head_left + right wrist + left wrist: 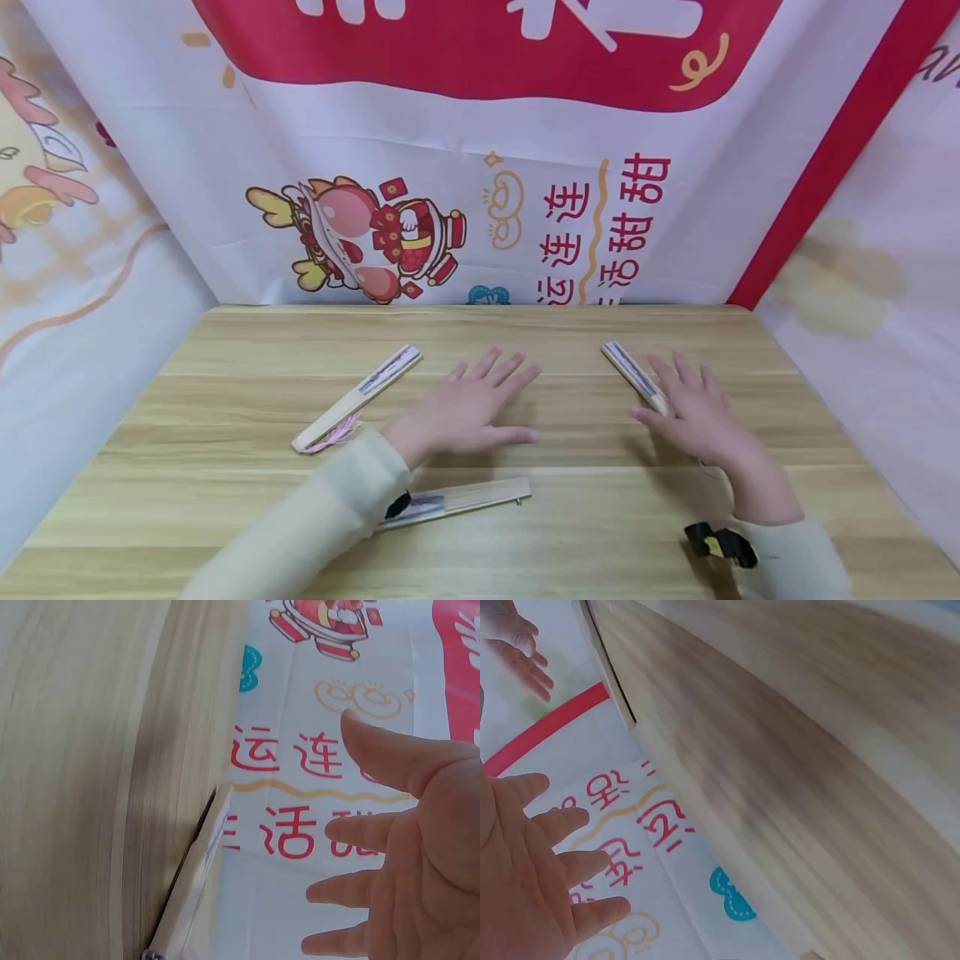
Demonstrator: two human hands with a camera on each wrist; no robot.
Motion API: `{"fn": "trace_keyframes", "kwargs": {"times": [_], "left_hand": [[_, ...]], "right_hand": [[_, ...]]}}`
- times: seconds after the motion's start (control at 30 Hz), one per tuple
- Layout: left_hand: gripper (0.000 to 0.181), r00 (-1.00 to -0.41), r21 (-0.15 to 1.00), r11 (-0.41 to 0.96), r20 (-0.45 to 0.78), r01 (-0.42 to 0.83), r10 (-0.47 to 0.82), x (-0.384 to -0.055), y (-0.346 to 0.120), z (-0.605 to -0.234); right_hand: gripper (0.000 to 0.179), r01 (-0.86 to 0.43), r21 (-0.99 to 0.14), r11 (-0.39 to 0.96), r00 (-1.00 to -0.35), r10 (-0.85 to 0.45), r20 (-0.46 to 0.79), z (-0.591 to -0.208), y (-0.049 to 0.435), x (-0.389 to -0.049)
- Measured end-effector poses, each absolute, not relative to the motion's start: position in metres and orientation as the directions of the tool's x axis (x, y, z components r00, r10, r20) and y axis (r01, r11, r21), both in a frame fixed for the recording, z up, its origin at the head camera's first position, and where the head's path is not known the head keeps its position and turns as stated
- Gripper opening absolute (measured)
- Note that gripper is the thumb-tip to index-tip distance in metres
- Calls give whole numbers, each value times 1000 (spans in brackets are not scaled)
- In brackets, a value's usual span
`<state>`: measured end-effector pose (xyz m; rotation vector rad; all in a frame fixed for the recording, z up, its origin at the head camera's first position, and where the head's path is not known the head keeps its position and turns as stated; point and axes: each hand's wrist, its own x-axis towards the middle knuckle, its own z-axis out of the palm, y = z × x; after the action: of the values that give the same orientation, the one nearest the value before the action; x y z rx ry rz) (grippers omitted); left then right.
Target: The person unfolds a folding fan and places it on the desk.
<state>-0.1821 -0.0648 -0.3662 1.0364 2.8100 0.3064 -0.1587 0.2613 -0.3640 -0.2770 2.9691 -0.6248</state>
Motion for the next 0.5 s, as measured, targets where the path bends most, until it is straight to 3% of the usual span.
{"fn": "trace_keyframes", "kwargs": {"times": [0.33,0.5], "left_hand": [[80,-707,268,699,-81,663,702,-189,-36,-377],[78,-706,356,691,-110,630,700,-196,-29,-380]], "right_hand": [[87,-169,-441,881,-970,-228,-84,-369,275,-164],[87,-172,-437,883,-964,-243,-111,-374,277,-167]]}}
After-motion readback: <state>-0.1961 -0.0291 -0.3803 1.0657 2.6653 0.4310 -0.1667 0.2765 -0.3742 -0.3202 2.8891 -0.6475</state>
